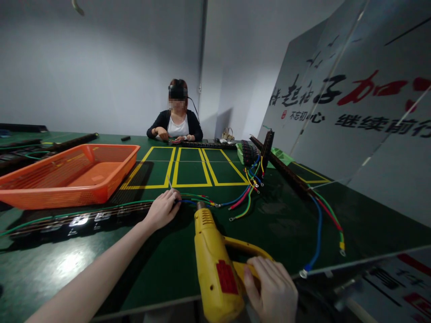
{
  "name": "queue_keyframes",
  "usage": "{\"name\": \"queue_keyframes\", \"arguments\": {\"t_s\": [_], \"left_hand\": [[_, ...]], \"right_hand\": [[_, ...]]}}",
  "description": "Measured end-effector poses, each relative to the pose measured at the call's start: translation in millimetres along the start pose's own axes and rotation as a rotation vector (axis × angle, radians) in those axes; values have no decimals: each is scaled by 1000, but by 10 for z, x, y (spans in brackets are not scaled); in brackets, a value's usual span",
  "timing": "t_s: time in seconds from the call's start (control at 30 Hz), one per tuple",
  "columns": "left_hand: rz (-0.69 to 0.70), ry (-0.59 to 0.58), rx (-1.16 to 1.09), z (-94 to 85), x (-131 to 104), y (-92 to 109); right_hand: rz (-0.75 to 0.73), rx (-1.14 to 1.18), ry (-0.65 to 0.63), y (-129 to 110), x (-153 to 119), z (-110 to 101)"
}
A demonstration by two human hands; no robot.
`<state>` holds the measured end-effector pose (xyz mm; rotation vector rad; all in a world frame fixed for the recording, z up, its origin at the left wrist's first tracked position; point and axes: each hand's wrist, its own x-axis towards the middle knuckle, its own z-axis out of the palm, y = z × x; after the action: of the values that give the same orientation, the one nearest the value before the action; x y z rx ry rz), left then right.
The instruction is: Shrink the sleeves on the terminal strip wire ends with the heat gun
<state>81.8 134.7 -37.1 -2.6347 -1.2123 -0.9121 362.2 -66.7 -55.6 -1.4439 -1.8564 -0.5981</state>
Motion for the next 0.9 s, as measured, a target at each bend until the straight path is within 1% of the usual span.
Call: {"name": "queue_keyframes", "arguments": {"t_s": [0.1,0.2,0.27,0.37,0.63,0.77,0.9], "left_hand": [[7,8,10,5,1,2],[1,8,7,8,-1,2],[-7,2,-1,11,-4,0],[-13,-7,-11,13,-6,-6],[-12,-18,-12,-4,-6,-14],[-10,-14,-6,-6,-11,-10],[-9,-9,-10,0,-8,-15]], "right_hand": [[24,49,4,-172,62,98],[61,59,48,-326,93,200],[79,65,80,-386,97,235],[64,80,76,-415,98,221],[62,90,49,-345,85,183],[37,86,-18,-221,67,135],[44,76,-24,-67,56,63]]}}
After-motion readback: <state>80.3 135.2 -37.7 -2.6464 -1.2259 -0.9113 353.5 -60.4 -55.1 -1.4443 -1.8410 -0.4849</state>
